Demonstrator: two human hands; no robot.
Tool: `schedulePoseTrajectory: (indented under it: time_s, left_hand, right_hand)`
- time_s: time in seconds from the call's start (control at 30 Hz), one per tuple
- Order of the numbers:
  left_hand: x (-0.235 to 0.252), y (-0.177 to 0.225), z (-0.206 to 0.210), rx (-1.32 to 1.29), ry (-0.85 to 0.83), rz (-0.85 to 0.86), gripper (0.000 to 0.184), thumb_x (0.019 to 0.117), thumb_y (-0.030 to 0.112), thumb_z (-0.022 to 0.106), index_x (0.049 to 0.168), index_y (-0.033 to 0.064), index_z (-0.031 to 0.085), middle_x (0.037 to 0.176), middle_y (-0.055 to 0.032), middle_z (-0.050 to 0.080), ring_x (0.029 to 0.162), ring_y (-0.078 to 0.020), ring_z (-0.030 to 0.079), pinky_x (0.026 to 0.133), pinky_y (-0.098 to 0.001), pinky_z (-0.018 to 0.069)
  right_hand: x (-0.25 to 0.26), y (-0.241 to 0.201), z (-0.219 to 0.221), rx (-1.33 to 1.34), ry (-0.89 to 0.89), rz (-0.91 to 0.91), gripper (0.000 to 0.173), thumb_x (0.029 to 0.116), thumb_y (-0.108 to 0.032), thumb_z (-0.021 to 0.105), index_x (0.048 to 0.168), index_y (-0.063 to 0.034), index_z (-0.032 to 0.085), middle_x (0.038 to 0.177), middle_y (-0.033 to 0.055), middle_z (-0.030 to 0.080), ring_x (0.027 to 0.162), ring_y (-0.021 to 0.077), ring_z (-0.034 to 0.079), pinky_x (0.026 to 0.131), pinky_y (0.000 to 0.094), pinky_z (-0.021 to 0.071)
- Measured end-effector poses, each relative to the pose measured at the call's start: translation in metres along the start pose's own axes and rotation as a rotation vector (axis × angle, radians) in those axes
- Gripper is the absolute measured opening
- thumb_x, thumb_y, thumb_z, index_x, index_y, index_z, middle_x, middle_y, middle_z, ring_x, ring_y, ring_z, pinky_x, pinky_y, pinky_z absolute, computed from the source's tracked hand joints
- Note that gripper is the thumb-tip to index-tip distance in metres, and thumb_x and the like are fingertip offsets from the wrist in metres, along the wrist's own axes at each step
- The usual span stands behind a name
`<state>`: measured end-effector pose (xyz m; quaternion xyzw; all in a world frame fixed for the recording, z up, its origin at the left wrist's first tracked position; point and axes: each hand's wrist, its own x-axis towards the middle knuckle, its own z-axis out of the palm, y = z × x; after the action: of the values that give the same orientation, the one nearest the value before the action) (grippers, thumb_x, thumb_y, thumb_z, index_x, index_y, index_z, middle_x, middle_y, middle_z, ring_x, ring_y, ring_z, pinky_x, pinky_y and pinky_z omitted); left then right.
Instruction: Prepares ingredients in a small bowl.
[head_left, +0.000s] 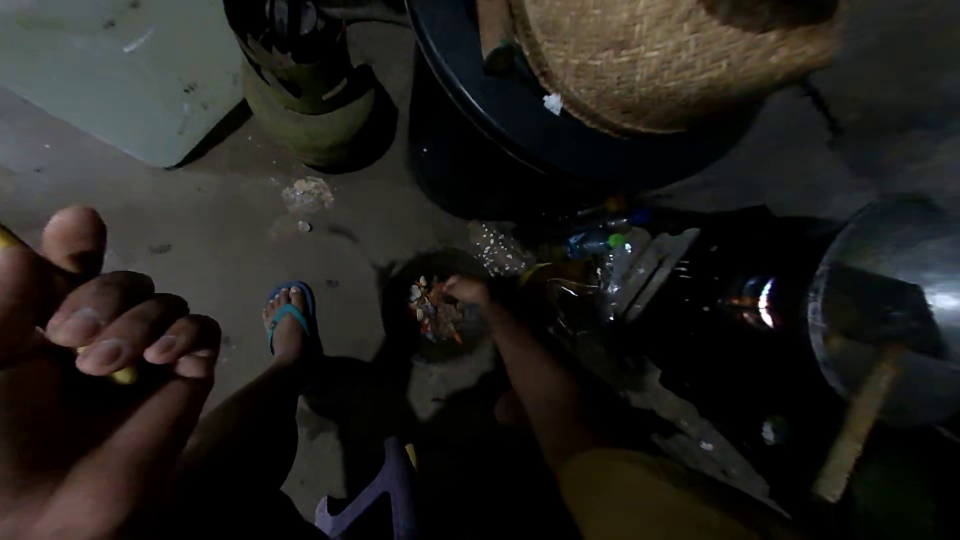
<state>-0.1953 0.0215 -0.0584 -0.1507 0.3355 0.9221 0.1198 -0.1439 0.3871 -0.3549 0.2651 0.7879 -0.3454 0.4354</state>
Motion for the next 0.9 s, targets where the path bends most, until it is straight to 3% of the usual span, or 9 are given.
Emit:
schedulePoseTrajectory:
  time_s: [0.1, 0.17, 0.23, 0.37, 0.47, 0.6, 0.7, 0.83, 0.9]
  left_hand:
    - [-0.003, 0.000, -0.003, 0.012, 0.050, 0.020, 0.048, 0.1117, 0.039, 0.025, 0.098, 0.0133, 0.063, 0.058, 0.0056, 0.049, 0.048, -0.0015, 0.051, 0.048, -0.0153, 0.0491]
    - [-0.001, 0.001, -0.001, -0.019, 0.008, 0.009, 0.047, 0.1113, 0.042, 0.028, 0.104, 0.0132, 0.065, 0.060, 0.0056, 0.050, 0.048, -0.0020, 0.051, 0.049, -0.0170, 0.0504]
    - [0.003, -0.001, 0.001, -0.025, -0.005, -0.003, 0.046, 0.1111, 0.041, 0.025, 0.112, 0.0148, 0.063, 0.061, 0.0069, 0.049, 0.047, -0.0010, 0.051, 0.047, -0.0165, 0.0500]
    - [0.002, -0.002, 0.002, -0.017, -0.019, -0.049, 0.044, 0.1112, 0.038, 0.025, 0.113, 0.0166, 0.063, 0.061, 0.0077, 0.048, 0.048, -0.0007, 0.050, 0.048, -0.0160, 0.0487]
    - [0.000, -0.001, 0.005, -0.078, -0.024, -0.019, 0.040, 0.1111, 0.031, 0.030, 0.108, 0.0108, 0.063, 0.061, 0.0053, 0.052, 0.049, -0.0030, 0.053, 0.049, -0.0178, 0.0515]
    - [0.000, 0.000, 0.005, -0.047, -0.025, -0.007, 0.041, 0.1113, 0.032, 0.027, 0.109, 0.0125, 0.062, 0.060, 0.0059, 0.050, 0.048, -0.0026, 0.052, 0.049, -0.0186, 0.0520]
    - [0.002, 0.002, 0.003, -0.029, 0.015, -0.005, 0.046, 0.1119, 0.036, 0.024, 0.110, 0.0113, 0.063, 0.060, 0.0049, 0.050, 0.048, -0.0033, 0.053, 0.049, -0.0194, 0.0525]
    - [0.001, -0.003, 0.005, -0.040, -0.015, -0.028, 0.043, 0.1117, 0.033, 0.029, 0.111, 0.0103, 0.065, 0.063, 0.0040, 0.055, 0.051, -0.0043, 0.056, 0.052, -0.0202, 0.0544]
    - [0.001, -0.001, 0.003, -0.024, -0.031, -0.029, 0.044, 0.1114, 0.035, 0.026, 0.114, 0.0132, 0.065, 0.064, 0.0054, 0.054, 0.051, -0.0026, 0.055, 0.051, -0.0178, 0.0527]
  right_hand:
    - [-0.010, 0.015, 0.036, 0.093, 0.216, 0.075, 0.041, 0.1099, -0.029, 0.048, 0.143, -0.0054, 0.055, 0.135, 0.0242, 0.063, 0.126, 0.0394, 0.061, 0.107, 0.0578, 0.0472]
    - [-0.028, 0.015, 0.076, -0.080, 0.262, 0.170, 0.046, 0.1096, -0.040, 0.041, 0.149, -0.0191, 0.052, 0.136, 0.0158, 0.066, 0.126, 0.0345, 0.063, 0.106, 0.0563, 0.0491]
    - [-0.039, 0.014, 0.095, -0.226, 0.252, 0.209, 0.047, 0.1105, -0.041, 0.037, 0.153, -0.0235, 0.047, 0.133, 0.0151, 0.068, 0.122, 0.0356, 0.066, 0.101, 0.0580, 0.0515]
    - [-0.027, -0.007, 0.044, -0.162, 0.064, 0.158, 0.046, 0.1088, -0.036, 0.046, 0.148, -0.0125, 0.054, 0.143, 0.0203, 0.059, 0.135, 0.0385, 0.054, 0.112, 0.0609, 0.0414]
    - [-0.006, -0.027, 0.013, -0.055, -0.029, 0.059, 0.043, 0.1091, -0.027, 0.051, 0.140, 0.0027, 0.056, 0.140, 0.0274, 0.057, 0.132, 0.0410, 0.054, 0.111, 0.0600, 0.0411]
    - [-0.027, -0.011, 0.064, -0.212, 0.141, 0.117, 0.045, 0.1097, -0.040, 0.041, 0.149, -0.0218, 0.054, 0.139, 0.0164, 0.064, 0.130, 0.0376, 0.060, 0.107, 0.0612, 0.0459]
    - [-0.043, 0.022, 0.098, -0.373, 0.184, 0.187, 0.047, 0.1116, -0.041, 0.034, 0.154, -0.0249, 0.044, 0.131, 0.0172, 0.068, 0.120, 0.0382, 0.066, 0.098, 0.0596, 0.0527]
    - [-0.035, 0.006, 0.055, -0.333, 0.084, 0.112, 0.047, 0.1108, -0.038, 0.040, 0.152, -0.0178, 0.049, 0.141, 0.0197, 0.061, 0.132, 0.0392, 0.057, 0.109, 0.0606, 0.0442]
    - [-0.018, -0.004, 0.018, -0.174, -0.020, 0.027, 0.044, 0.1098, -0.031, 0.048, 0.143, -0.0044, 0.057, 0.142, 0.0237, 0.059, 0.135, 0.0394, 0.054, 0.114, 0.0592, 0.0393]
